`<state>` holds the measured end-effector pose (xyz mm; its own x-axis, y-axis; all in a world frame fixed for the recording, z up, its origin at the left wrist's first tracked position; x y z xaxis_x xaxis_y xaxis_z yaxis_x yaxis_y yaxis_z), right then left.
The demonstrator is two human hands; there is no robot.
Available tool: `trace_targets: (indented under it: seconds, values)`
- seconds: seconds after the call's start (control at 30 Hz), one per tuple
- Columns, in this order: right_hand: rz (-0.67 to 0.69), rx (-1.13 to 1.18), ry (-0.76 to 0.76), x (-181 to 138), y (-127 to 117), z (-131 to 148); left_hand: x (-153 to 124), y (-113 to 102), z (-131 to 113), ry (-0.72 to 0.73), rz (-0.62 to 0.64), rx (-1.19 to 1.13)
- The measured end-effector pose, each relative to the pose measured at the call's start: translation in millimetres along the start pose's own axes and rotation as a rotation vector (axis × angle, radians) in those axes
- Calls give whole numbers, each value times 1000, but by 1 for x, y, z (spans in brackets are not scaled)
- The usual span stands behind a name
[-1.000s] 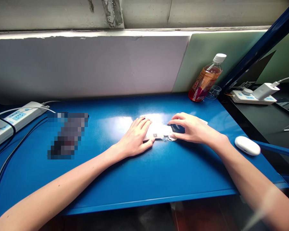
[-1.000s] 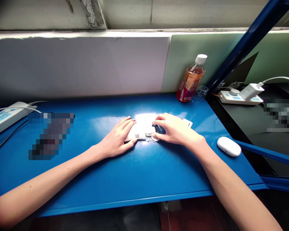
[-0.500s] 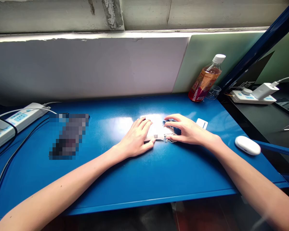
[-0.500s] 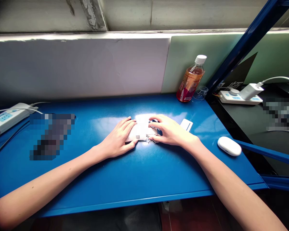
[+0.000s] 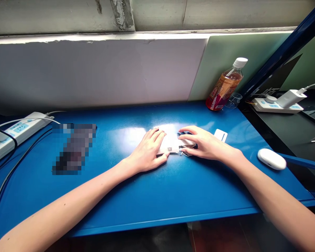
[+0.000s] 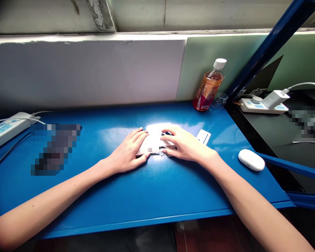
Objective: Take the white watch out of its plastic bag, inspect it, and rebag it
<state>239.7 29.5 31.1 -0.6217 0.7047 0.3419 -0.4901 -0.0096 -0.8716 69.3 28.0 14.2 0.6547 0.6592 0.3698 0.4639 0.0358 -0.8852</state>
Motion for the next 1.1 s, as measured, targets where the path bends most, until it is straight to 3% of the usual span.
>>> trace_targets:
  seconds: [0.2, 0.5, 0.73, 1.0, 1.1]
  values:
    - [-88, -56, -49, 3, 8, 3, 0, 0, 2, -40, -19, 20]
    - [-69, -195, 66, 1, -16, -18, -1, 0, 2, -26, -3, 23]
    - [-284, -196, 199, -2, -45, -36, -1, 2, 0, -16, 21, 36]
    - [-521, -121, 173, -2, -62, -30, -1, 2, 0, -30, 56, 16]
    - [-522, -92, 178, -2, -61, -28, -1, -2, -1, -27, -8, -46]
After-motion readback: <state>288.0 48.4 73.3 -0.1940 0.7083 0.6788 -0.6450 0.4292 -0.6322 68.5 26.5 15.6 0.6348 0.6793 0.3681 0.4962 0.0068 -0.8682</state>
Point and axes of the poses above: each hand's wrist, its own x-axis towards the middle knuckle, its own y-axis out of the palm, z = x × y, the point moved 7 cm from there along x, towards the middle knuckle, and after that the axes turned 7 degrees about -z, right-handed, at the moved point
